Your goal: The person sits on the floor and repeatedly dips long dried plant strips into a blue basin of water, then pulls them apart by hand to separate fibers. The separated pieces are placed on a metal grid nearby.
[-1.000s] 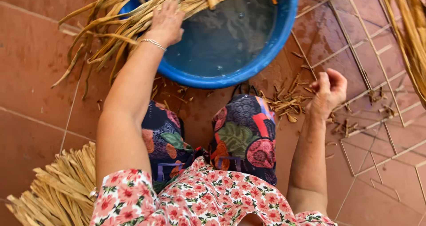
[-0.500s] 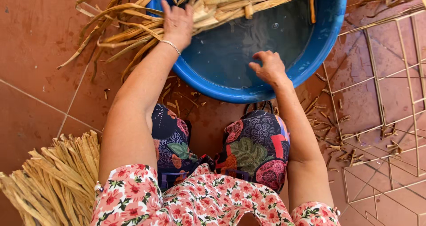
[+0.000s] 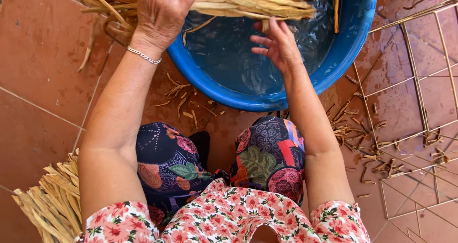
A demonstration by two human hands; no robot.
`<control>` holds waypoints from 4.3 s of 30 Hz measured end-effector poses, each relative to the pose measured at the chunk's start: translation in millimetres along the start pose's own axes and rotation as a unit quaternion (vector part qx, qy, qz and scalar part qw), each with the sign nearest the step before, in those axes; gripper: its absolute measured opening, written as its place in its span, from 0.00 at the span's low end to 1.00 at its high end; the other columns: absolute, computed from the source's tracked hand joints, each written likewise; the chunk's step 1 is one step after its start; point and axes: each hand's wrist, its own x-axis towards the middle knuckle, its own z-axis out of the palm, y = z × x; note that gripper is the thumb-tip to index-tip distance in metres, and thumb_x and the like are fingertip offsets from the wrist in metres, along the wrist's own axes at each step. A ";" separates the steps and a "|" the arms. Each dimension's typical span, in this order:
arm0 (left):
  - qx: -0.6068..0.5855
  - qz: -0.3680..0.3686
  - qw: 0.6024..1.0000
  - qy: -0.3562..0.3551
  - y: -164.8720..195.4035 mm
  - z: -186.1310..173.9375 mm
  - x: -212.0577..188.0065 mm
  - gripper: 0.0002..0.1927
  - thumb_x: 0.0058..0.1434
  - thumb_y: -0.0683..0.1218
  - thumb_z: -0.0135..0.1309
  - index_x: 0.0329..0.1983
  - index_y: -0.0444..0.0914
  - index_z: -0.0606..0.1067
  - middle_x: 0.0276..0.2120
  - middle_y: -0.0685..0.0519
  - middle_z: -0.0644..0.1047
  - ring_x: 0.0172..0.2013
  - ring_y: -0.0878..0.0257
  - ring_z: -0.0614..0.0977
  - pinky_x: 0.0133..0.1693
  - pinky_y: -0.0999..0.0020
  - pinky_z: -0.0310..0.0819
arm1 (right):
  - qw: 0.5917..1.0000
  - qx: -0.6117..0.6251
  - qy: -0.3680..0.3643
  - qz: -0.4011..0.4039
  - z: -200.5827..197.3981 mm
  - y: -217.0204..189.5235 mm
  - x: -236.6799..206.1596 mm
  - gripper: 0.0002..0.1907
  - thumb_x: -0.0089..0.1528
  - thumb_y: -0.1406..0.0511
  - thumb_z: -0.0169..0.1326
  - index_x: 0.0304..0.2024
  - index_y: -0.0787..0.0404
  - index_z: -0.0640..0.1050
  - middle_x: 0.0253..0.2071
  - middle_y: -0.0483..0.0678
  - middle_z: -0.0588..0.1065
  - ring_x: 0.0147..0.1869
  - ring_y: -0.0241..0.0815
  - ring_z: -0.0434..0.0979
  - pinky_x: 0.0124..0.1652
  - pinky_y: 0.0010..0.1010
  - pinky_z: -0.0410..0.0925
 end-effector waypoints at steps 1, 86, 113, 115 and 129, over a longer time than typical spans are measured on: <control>0.032 0.018 0.999 -0.005 -0.9 -5.8 -3.1 0.16 0.70 0.43 0.51 0.61 0.47 0.74 0.52 0.51 0.74 0.55 0.53 0.75 0.55 0.54 0.68 | 0.999 0.043 0.033 0.005 -1.4 1.9 1.9 0.36 0.61 0.46 0.59 0.64 0.54 0.67 0.62 0.55 0.71 0.58 0.57 0.79 0.46 0.53 0.78; -0.448 0.027 0.884 -0.128 185.0 -40.8 53.4 0.10 0.65 0.49 0.43 0.34 0.39 0.70 0.22 0.46 0.77 0.24 0.49 0.81 0.29 0.53 0.78 | 0.859 0.284 0.316 -0.284 -121.6 -173.2 -96.1 0.09 0.59 0.75 0.39 0.37 0.64 0.70 0.18 0.41 0.56 0.16 0.34 0.46 0.18 0.29 0.48; -0.273 -0.070 0.920 -0.273 31.1 -81.5 -93.3 0.10 0.62 0.48 0.45 0.31 0.40 0.74 0.26 0.41 0.80 0.31 0.41 0.83 0.34 0.45 0.78 | 0.760 0.249 0.497 -0.338 -192.5 -179.0 -171.5 0.07 0.70 0.65 0.46 0.42 0.62 0.73 0.22 0.40 0.60 0.20 0.35 0.51 0.23 0.30 0.53; -0.244 -0.108 0.922 -0.282 12.6 -65.5 -105.9 0.12 0.64 0.49 0.45 0.31 0.40 0.75 0.30 0.40 0.81 0.33 0.38 0.83 0.36 0.43 0.77 | 0.793 0.215 0.459 -0.337 -174.4 -181.7 -155.8 0.07 0.72 0.64 0.47 0.44 0.62 0.73 0.22 0.40 0.61 0.21 0.34 0.51 0.24 0.30 0.53; -0.141 -0.237 0.950 -0.149 -15.4 -60.6 -96.6 0.15 0.69 0.52 0.59 0.32 0.37 0.81 0.30 0.41 0.81 0.30 0.41 0.82 0.34 0.48 0.76 | 0.895 0.214 0.392 -0.004 -65.9 6.2 -13.1 0.02 0.63 0.66 0.51 0.34 0.55 0.72 0.25 0.48 0.66 0.19 0.41 0.62 0.20 0.35 0.56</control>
